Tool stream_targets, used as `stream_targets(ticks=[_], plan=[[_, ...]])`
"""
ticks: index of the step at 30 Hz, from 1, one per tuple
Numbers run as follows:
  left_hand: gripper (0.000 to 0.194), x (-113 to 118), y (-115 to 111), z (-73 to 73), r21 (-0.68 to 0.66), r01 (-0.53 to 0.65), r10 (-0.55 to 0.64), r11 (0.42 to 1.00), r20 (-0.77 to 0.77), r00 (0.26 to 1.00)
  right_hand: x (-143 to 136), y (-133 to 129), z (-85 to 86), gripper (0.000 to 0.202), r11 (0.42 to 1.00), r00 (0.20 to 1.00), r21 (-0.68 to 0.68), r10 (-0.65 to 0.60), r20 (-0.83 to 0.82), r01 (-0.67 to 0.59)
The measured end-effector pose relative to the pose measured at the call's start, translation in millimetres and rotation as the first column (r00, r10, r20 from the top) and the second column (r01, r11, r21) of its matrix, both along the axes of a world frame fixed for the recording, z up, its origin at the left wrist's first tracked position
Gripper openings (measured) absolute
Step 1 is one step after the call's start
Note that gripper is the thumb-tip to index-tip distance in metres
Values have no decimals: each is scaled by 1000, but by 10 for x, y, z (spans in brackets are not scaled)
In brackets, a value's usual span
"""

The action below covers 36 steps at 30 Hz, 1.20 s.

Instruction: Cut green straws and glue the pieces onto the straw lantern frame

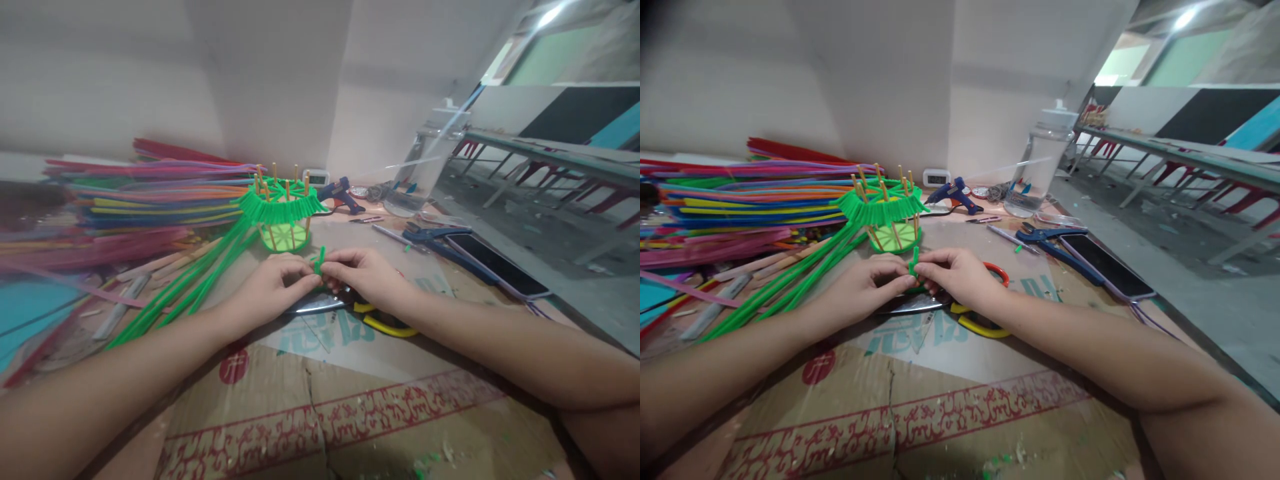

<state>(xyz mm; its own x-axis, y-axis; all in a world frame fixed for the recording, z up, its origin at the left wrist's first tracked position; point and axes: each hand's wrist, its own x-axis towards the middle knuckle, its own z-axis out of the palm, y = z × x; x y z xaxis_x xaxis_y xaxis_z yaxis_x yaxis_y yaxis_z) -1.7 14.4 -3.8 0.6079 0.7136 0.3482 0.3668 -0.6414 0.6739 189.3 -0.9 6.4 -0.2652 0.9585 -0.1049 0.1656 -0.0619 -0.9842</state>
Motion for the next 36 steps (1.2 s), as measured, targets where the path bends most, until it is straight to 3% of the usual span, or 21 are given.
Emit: stream_targets(ticks=[7,14,25,36], plan=[[23,-4,9,-8,7,24,-24,1000,7,1000,-3,-18,-1,19,999,1000,37,4,26,-5],[12,-28,-4,-38,146,9,-3,989,-37,999,26,9,-2,31,999,998,47,29,-55,-27],[14,-37,-29,-48,204,-35,39,978,-18,999,-5,-36,14,28,999,999,25,41,-20,-41],[12,-44,-11,-53,239,13,-10,971,-16,1000,2,-47,-15,27,995,999,83,52,8,-53]])
